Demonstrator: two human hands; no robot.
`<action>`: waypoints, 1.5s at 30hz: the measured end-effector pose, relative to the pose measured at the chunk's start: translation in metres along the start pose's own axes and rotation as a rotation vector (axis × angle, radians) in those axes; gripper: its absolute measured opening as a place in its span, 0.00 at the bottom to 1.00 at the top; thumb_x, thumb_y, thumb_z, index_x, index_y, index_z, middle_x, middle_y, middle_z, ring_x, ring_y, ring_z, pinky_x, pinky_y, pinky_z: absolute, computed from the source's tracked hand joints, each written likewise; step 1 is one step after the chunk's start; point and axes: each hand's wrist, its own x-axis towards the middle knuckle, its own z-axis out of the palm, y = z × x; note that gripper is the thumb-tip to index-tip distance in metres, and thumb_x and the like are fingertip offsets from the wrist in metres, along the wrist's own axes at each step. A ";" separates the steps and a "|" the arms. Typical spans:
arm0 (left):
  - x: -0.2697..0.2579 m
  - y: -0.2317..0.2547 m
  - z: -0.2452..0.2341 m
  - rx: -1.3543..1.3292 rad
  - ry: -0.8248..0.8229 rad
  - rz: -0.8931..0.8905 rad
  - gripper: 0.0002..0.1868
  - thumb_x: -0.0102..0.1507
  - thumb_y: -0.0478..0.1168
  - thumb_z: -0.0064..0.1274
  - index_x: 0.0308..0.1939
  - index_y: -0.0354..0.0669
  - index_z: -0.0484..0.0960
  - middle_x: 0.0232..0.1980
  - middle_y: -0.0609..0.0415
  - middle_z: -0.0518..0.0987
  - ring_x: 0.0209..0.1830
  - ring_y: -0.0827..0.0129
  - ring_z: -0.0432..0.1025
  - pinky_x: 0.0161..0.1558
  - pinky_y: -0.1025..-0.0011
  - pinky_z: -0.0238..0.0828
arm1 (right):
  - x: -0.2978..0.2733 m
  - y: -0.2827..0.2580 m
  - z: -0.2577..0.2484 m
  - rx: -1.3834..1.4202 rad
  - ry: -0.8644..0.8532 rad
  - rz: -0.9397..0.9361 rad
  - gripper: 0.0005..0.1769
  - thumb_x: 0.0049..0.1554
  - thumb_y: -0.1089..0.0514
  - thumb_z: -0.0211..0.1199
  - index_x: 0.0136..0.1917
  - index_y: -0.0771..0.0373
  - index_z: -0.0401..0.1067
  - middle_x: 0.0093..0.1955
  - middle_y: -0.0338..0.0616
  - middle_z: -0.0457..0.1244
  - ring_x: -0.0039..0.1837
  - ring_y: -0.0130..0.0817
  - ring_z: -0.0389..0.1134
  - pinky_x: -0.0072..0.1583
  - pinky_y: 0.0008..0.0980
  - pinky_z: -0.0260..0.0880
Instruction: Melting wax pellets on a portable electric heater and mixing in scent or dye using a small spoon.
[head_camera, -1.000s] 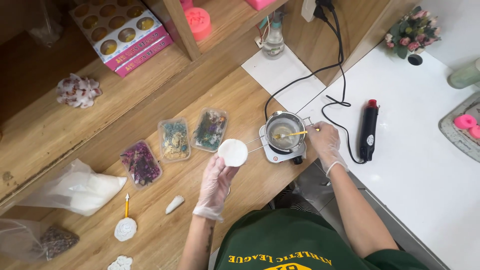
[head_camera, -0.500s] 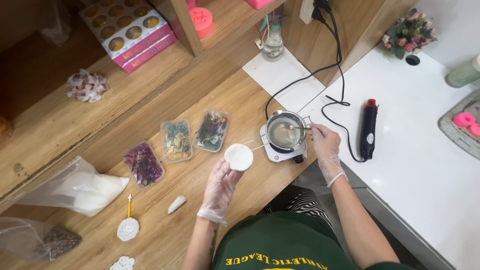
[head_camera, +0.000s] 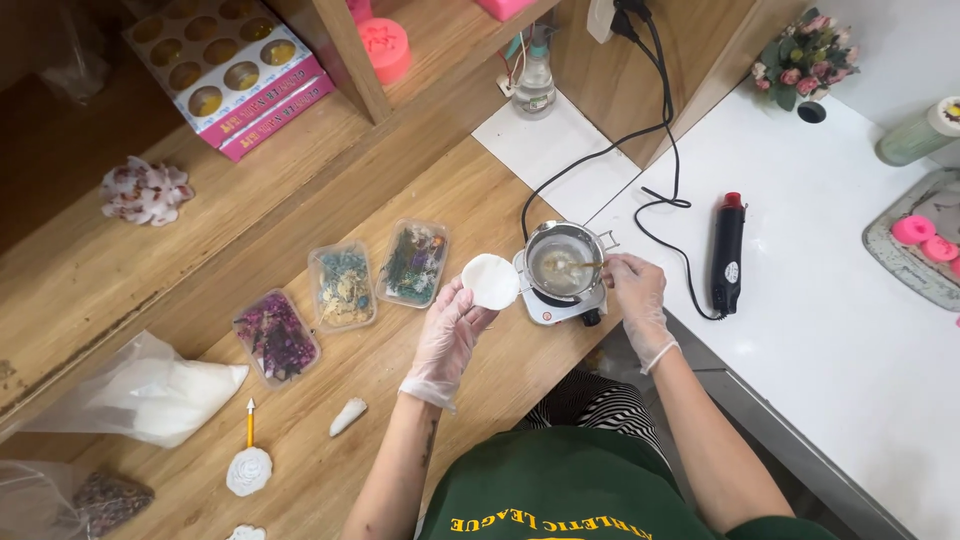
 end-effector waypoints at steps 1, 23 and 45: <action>0.003 0.003 0.003 0.000 -0.003 0.005 0.30 0.63 0.45 0.58 0.67 0.40 0.67 0.61 0.52 0.77 0.57 0.67 0.74 0.61 0.64 0.71 | 0.003 0.004 0.000 0.001 0.000 -0.006 0.13 0.62 0.62 0.56 0.52 0.72 0.78 0.39 0.45 0.70 0.41 0.26 0.69 0.47 0.25 0.72; 0.094 -0.007 0.013 0.436 -0.032 -0.076 0.31 0.66 0.43 0.49 0.70 0.29 0.65 0.63 0.44 0.77 0.59 0.63 0.75 0.62 0.64 0.75 | 0.012 0.000 -0.041 0.366 0.078 0.119 0.11 0.61 0.64 0.58 0.51 0.74 0.77 0.37 0.45 0.69 0.36 0.25 0.66 0.41 0.23 0.68; 0.129 -0.041 0.035 0.064 -0.233 -0.289 0.24 0.68 0.43 0.51 0.67 0.40 0.70 0.62 0.52 0.77 0.61 0.67 0.72 0.62 0.66 0.71 | -0.022 -0.099 -0.054 0.251 -0.092 -0.233 0.10 0.63 0.63 0.60 0.54 0.70 0.78 0.42 0.43 0.70 0.44 0.23 0.68 0.50 0.22 0.70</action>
